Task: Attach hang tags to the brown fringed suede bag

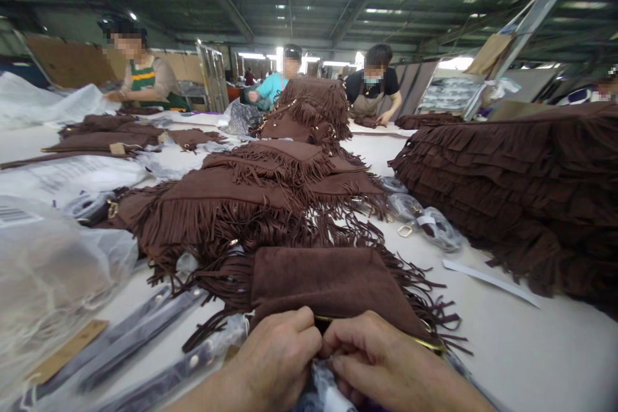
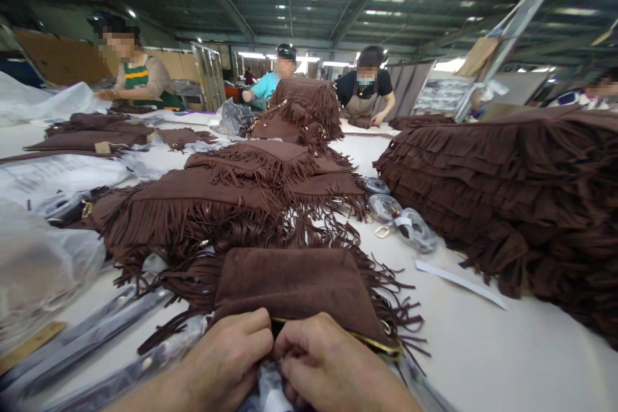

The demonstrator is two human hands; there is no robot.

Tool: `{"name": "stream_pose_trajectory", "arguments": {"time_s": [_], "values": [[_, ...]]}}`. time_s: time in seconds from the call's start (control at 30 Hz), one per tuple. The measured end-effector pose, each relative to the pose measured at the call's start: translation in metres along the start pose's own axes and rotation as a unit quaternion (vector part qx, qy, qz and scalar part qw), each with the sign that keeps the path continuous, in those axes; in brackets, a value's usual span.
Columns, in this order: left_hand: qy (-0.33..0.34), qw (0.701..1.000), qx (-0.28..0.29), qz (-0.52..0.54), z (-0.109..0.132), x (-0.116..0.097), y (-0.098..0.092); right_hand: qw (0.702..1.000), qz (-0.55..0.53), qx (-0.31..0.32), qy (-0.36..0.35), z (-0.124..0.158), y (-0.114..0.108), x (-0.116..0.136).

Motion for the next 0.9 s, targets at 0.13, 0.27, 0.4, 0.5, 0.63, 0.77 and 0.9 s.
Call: {"name": "stream_pose_trajectory", "arguments": {"time_s": [0.13, 0.27, 0.4, 0.5, 0.63, 0.77, 0.9], "values": [[-0.029, 0.998, 0.05, -0.007, -0.001, 0.004, 0.006, 1.0, -0.014, 0.003, 0.005, -0.001, 0.004, -0.004], [-0.059, 0.992, 0.099, 0.048, -0.002, 0.005, 0.0, 0.996, 0.008, -0.04, -0.085, -0.008, -0.002, 0.0], [-0.101, 0.974, 0.092, 0.181, -0.011, 0.008, -0.028, 0.966, 0.088, -0.123, -0.209, -0.01, -0.02, 0.018], [-0.157, 0.934, 0.096, 0.306, -0.014, 0.014, -0.041, 0.962, 0.081, -0.138, -0.219, -0.012, -0.022, 0.02], [-0.186, 0.932, 0.03, 0.31, -0.017, 0.032, -0.046, 0.981, -0.074, -0.119, -0.132, -0.019, -0.017, 0.006], [-0.166, 0.951, -0.047, 0.255, -0.017, 0.041, -0.042, 0.965, -0.25, -0.076, -0.032, -0.023, -0.007, -0.006], [-0.18, 0.948, -0.066, 0.256, -0.016, 0.043, -0.038, 0.948, -0.309, -0.07, -0.014, -0.027, -0.005, -0.011]]}}
Point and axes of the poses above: each hand's wrist, its own z-axis away from the middle knuckle, its own y-axis out of the palm, x = y × z, the point moved 10 cm from there along -z, towards the middle knuckle, and after that the axes turned 14 degrees about -x, right-handed, at the moved point
